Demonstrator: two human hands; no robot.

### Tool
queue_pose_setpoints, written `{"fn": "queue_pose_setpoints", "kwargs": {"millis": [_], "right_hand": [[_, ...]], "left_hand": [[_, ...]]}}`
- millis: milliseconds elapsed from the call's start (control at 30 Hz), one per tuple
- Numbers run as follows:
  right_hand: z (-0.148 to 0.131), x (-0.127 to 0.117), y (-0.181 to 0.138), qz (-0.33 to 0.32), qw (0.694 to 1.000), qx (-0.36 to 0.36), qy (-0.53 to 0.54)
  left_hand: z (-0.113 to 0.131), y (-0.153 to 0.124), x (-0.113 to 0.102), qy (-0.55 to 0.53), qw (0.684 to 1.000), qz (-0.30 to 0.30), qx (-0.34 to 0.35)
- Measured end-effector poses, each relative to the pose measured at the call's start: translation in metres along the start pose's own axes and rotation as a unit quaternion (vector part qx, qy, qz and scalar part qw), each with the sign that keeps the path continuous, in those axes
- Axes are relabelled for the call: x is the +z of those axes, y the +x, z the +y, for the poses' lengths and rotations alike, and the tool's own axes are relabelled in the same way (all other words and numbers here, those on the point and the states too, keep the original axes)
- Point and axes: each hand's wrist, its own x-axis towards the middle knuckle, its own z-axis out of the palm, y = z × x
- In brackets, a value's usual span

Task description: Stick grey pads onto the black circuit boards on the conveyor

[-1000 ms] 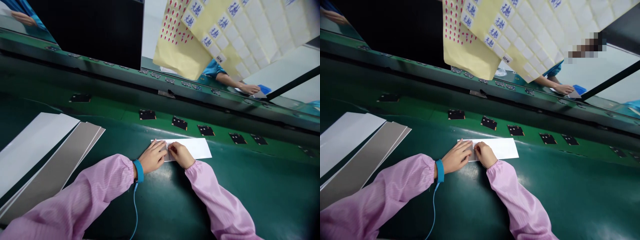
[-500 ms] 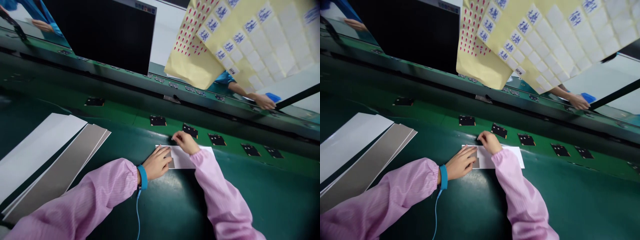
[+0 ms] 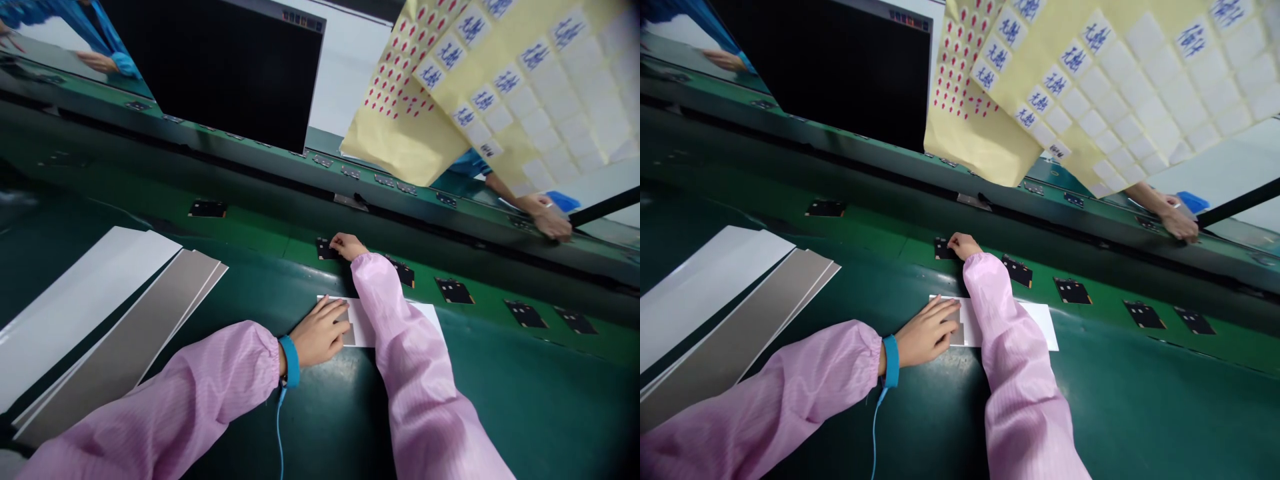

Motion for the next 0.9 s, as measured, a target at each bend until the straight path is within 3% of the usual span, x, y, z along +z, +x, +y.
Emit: {"fn": "queue_pose_setpoints", "kwargs": {"millis": [133,233,367,500,600,733,900], "right_hand": [[0.005,-0.001,-0.002,0.012,1.0,0.014,-0.012],[0.008,0.001,-0.009,0.056,0.998,0.025,-0.025],[0.01,0.005,-0.03,0.122,0.992,-0.022,-0.041],[0.014,0.01,-0.05,0.104,0.984,-0.092,-0.114],[0.017,0.009,-0.057,0.086,0.978,-0.105,-0.156],[0.019,-0.004,-0.075,0.097,0.987,-0.093,-0.088],[0.012,-0.007,-0.145,0.171,0.983,-0.065,0.009]], "left_hand": [[0.0,0.0,-0.001,-0.002,1.0,0.003,0.0],[0.001,0.0,-0.002,-0.003,1.0,0.003,0.001],[0.001,0.0,-0.002,-0.001,1.0,-0.001,-0.001],[0.001,0.0,-0.001,0.005,1.0,-0.003,0.001],[0.001,0.0,0.0,0.009,1.0,-0.001,0.003],[0.0,-0.001,-0.001,0.011,1.0,0.003,0.006],[0.002,-0.001,-0.003,0.009,1.0,0.006,0.006]]}}
